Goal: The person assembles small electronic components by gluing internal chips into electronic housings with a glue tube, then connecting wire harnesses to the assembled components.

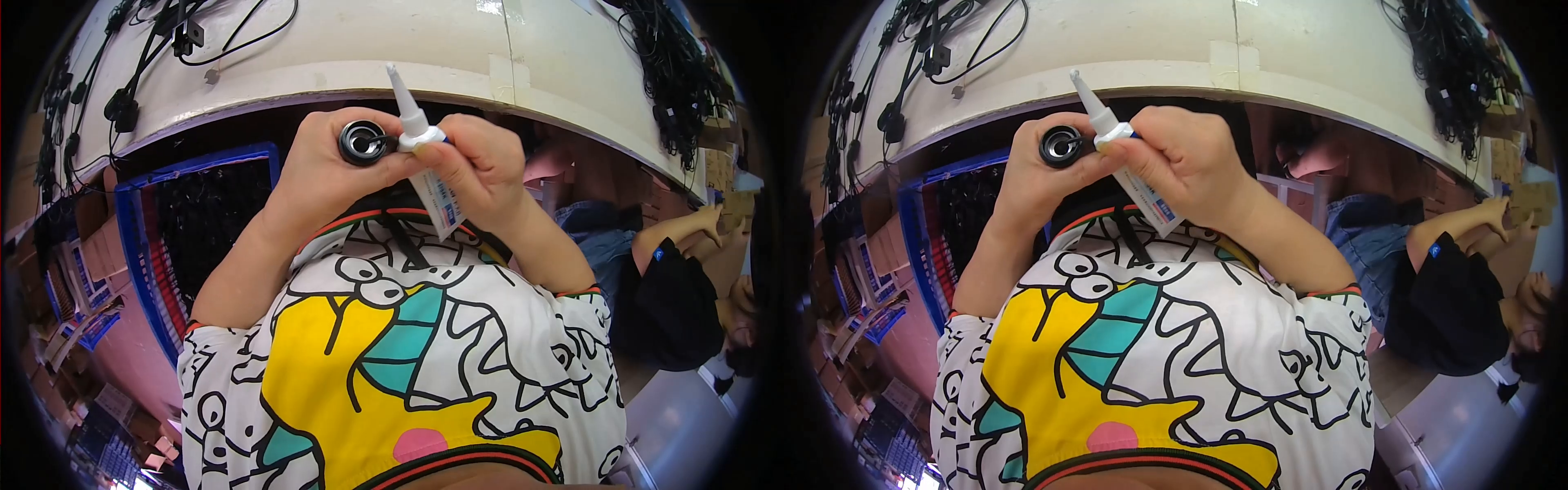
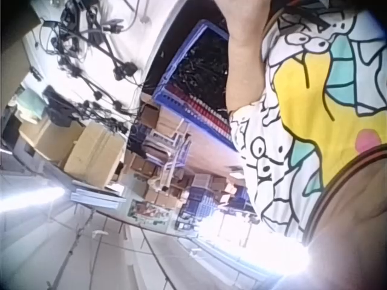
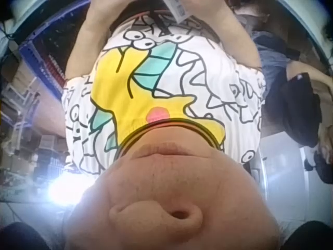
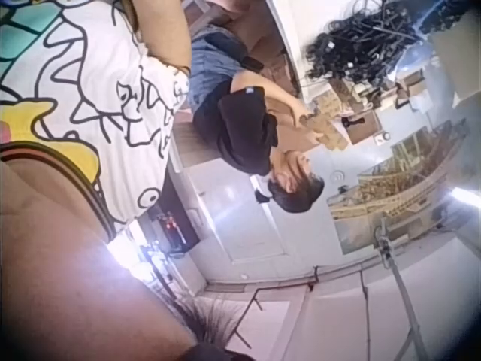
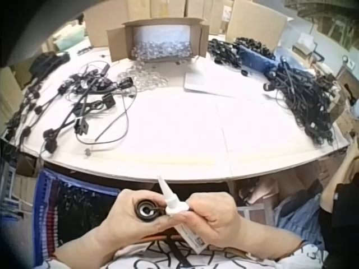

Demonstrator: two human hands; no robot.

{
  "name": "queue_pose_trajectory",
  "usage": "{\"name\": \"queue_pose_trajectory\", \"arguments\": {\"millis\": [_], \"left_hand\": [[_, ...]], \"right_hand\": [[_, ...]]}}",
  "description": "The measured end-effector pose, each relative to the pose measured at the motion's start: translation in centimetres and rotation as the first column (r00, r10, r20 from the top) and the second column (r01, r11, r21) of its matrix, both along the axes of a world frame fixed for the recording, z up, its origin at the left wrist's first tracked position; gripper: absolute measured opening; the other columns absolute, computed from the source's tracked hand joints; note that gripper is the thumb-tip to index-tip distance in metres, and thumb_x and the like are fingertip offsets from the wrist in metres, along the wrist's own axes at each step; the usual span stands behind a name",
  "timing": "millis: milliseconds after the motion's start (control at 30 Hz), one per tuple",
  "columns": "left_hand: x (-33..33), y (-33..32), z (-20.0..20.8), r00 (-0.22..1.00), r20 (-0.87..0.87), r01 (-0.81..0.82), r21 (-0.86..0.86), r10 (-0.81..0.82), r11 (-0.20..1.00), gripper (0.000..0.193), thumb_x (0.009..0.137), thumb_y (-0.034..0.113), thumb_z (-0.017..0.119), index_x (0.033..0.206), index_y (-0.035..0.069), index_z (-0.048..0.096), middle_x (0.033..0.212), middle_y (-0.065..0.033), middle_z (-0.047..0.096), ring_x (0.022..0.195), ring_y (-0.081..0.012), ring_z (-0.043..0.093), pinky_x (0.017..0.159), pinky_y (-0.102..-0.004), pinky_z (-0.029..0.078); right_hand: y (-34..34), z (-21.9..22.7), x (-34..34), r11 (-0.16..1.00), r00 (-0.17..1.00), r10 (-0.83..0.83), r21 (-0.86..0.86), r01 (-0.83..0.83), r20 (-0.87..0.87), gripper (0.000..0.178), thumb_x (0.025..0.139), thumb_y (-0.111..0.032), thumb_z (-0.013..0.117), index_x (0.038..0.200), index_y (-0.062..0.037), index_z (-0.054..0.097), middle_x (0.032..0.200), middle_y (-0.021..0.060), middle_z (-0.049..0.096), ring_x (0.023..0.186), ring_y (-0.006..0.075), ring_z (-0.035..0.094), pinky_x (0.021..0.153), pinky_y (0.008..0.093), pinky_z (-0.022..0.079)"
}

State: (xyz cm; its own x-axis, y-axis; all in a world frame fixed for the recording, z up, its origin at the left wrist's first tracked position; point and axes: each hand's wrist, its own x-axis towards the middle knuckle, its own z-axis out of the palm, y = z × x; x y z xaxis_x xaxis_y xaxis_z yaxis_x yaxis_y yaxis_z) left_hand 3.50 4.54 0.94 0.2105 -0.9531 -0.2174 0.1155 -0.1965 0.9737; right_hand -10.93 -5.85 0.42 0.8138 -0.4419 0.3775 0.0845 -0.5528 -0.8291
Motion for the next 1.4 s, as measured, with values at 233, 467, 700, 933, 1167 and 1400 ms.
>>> {"name": "queue_pose_trajectory", "arguments": {"millis": [233,467,700,933,1167,1400], "left_hand": [[0.8,-0.4,-0.7,0.995,0.094,0.056,-0.178,-0.040,0.982,0.027,0.066,0.001,0.071,0.091,-0.001,0.060,0.081,-0.0046,0.062,0.074,-0.0082,0.056,0.068,-0.0197,0.045],[0.9,-0.4,-1.1,0.966,0.258,0.085,-0.319,0.000,0.944,0.028,0.068,0.000,0.068,0.095,0.001,0.061,0.088,-0.0045,0.063,0.077,-0.0087,0.057,0.070,-0.0209,0.046],[0.4,0.6,-1.5,0.963,0.269,0.070,-0.361,0.032,0.930,0.025,0.070,-0.003,0.063,0.094,0.002,0.062,0.087,-0.0053,0.064,0.080,-0.0109,0.059,0.073,-0.0210,0.046],[0.2,1.3,-1.2,0.954,0.301,0.102,-0.368,0.014,0.924,0.026,0.069,-0.005,0.061,0.095,0.002,0.062,0.088,-0.0059,0.064,0.081,-0.0118,0.060,0.074,-0.0216,0.046],[0.3,1.2,-1.6,0.948,0.317,0.112,-0.390,0.020,0.914,0.032,0.065,-0.008,0.060,0.095,0.001,0.062,0.088,-0.0067,0.064,0.081,-0.0123,0.060,0.074,-0.0221,0.046],[0.5,1.2,-2.1,0.942,0.330,0.060,-0.353,0.064,0.934,0.033,0.064,-0.007,0.061,0.095,0.003,0.062,0.090,-0.0082,0.063,0.084,-0.0154,0.061,0.076,-0.0231,0.047]], "right_hand": [[-1.2,3.6,-1.4,0.361,0.959,0.276,0.918,-0.167,0.066,0.035,0.087,-0.033,0.047,0.071,-0.0023,0.046,0.050,0.0026,0.044,0.037,0.0066,0.033,0.038,0.0222,0.025],[-0.4,3.1,-1.8,-0.134,0.894,0.387,0.973,-0.186,0.224,0.036,0.091,-0.036,0.039,0.066,-0.0090,0.038,0.045,-0.0024,0.034,0.032,0.0031,0.027,0.030,0.0157,0.023],[0.9,3.6,-1.8,-0.022,0.902,0.431,1.000,-0.013,0.021,0.037,0.091,-0.037,0.038,0.063,-0.0127,0.035,0.043,-0.0033,0.035,0.031,0.0039,0.029,0.032,0.0187,0.028],[1.5,4.1,-1.9,-0.013,0.905,0.423,0.998,0.065,-0.054,0.034,0.089,-0.034,0.045,0.070,-0.0055,0.049,0.048,-0.0026,0.035,0.037,0.0051,0.029,0.035,0.0191,0.024],[2.3,5.7,-1.0,0.766,0.847,0.292,0.639,0.071,-0.444,0.029,0.084,-0.027,0.052,0.079,-0.0005,0.062,0.063,0.0049,0.060,0.048,0.0087,0.049,0.046,0.0196,0.039],[1.0,7.0,-0.4,0.884,0.739,0.334,0.467,-0.030,-0.585,0.029,0.085,-0.026,0.053,0.075,0.0005,0.060,0.062,-0.0006,0.056,0.052,0.0007,0.049,0.045,0.0143,0.035]]}}
